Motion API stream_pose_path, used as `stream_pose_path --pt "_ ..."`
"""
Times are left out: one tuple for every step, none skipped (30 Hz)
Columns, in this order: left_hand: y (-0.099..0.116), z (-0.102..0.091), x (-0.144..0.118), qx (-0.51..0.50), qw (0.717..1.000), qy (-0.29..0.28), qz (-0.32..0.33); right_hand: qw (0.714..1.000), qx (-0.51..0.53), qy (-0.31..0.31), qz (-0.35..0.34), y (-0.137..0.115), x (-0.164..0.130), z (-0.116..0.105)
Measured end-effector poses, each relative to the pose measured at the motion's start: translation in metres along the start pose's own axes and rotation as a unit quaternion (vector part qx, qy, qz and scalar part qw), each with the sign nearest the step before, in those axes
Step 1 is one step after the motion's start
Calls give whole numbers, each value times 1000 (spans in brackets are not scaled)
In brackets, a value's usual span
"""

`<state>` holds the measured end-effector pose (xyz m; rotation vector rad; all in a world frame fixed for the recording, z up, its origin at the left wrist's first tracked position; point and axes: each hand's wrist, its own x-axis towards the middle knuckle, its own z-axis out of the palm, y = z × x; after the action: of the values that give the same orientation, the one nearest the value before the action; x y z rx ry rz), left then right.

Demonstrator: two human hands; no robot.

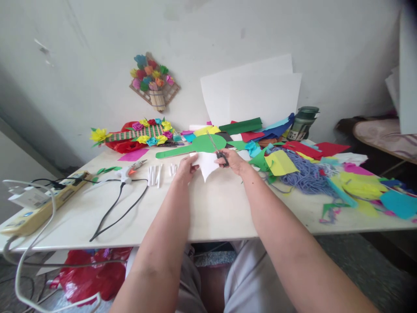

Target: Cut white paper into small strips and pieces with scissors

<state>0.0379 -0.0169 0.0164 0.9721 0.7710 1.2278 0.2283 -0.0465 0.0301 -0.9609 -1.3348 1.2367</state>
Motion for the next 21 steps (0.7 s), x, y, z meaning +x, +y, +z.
stream_pose_path --pt "-1 -1 0 13 1000 -1 5 1000 2 3 3 0 0 1" --pt "-2 0 0 22 1000 -2 11 1000 3 19 2 1 0 2" --pt "-4 0 0 24 1000 0 17 999 4 44 -1 2 1 2" --pt "-5 2 0 21 999 8 24 998 3 69 -4 3 3 3" --pt "-6 4 0 13 999 21 31 996 1 89 -6 4 4 4" --pt "-7 6 0 2 999 34 36 995 -2 104 -7 5 5 5" --pt "-8 8 0 -15 998 40 37 994 -5 113 -6 5 6 6" --pt "-8 9 0 -37 997 46 40 993 -7 121 -5 6 7 7" --pt "-9 11 0 -60 996 49 43 992 -8 129 -4 6 8 7" --pt "-9 11 0 -82 994 53 47 990 -9 138 -4 6 8 8" --pt "-9 12 1 -103 992 58 52 989 -9 149 -5 6 8 8" --pt "-9 12 1 -121 989 66 55 987 -9 160 -4 5 8 8" --pt "-8 11 2 -138 986 78 57 986 -11 168 -2 5 7 9" --pt "-8 11 3 -153 982 90 58 985 -14 173 2 5 7 9" --pt "-8 11 3 -166 979 101 58 984 -17 175 7 5 7 11" --pt "-8 11 4 -175 977 107 56 984 -19 175 13 5 8 12" --pt "-8 11 4 -179 976 107 54 984 -18 174 17 5 8 14" --pt "-8 11 4 -179 977 101 51 984 -13 174 18 6 9 16" --pt "-9 12 4 -174 979 91 47 984 -6 177 15 7 10 18" --pt "-10 12 3 -166 982 79 41 983 4 184 8 7 11 20" --pt "-10 13 2 -156 985 65 34 981 13 194 -1 7 12 22"
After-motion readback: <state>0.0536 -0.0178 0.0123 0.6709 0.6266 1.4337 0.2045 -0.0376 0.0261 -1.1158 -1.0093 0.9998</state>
